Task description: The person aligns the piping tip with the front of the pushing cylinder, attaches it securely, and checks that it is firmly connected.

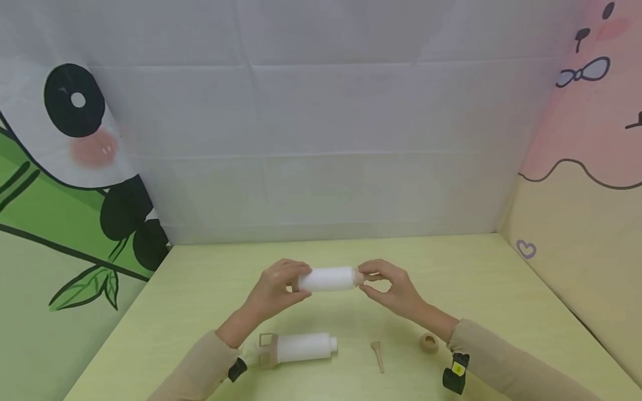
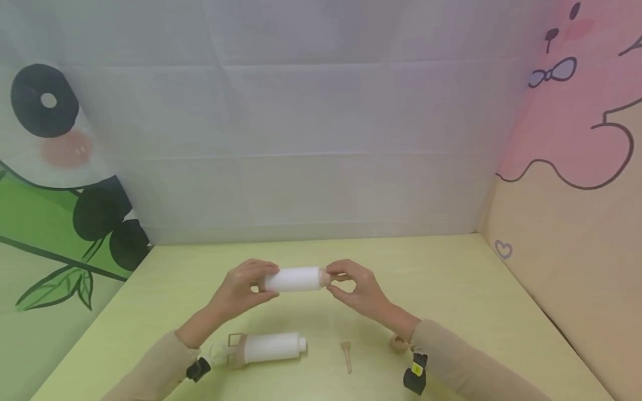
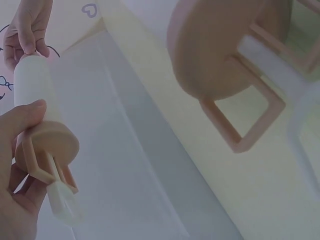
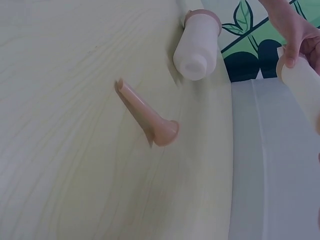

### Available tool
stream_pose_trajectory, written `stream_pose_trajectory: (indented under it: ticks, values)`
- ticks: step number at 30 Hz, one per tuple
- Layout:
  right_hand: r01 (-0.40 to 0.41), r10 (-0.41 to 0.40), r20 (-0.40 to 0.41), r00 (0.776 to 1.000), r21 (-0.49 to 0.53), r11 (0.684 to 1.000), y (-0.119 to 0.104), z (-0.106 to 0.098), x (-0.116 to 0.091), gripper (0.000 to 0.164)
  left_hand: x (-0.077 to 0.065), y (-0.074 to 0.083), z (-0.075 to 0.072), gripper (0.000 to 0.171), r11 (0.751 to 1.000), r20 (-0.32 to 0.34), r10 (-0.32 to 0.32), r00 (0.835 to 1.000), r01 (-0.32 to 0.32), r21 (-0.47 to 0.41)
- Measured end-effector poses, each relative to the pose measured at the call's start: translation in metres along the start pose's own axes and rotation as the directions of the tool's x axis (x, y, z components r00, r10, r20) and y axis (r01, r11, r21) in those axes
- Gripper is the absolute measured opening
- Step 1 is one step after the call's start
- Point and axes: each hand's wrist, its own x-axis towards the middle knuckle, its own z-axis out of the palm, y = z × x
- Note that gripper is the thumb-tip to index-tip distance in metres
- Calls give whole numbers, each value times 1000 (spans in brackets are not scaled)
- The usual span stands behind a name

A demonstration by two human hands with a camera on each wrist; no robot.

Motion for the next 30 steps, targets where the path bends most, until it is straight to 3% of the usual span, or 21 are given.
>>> stream_pose_trajectory:
  ticks: [6, 10, 16, 30]
  values:
    - [-44, 44, 21, 999, -12, 999, -8, -4, 2, 35, 2, 1, 1, 41, 996, -25, 72, 997, -71, 48]
    - [-74, 74, 27, 997, -3, 997, -26, -6, 9, 32, 0, 0, 3, 42, 995, -36, 87, 996, -85, 52]
    - [-98, 98, 28, 995, -17, 995, -32, -8, 12, 31, 0, -1, 4, 43, 993, -45, 113, 993, -111, 35]
    - [59, -59, 9, 998, -41, 997, -32, -5, 16, 40, 0, 0, 1, 41, 999, -23, 49, 999, -49, -2]
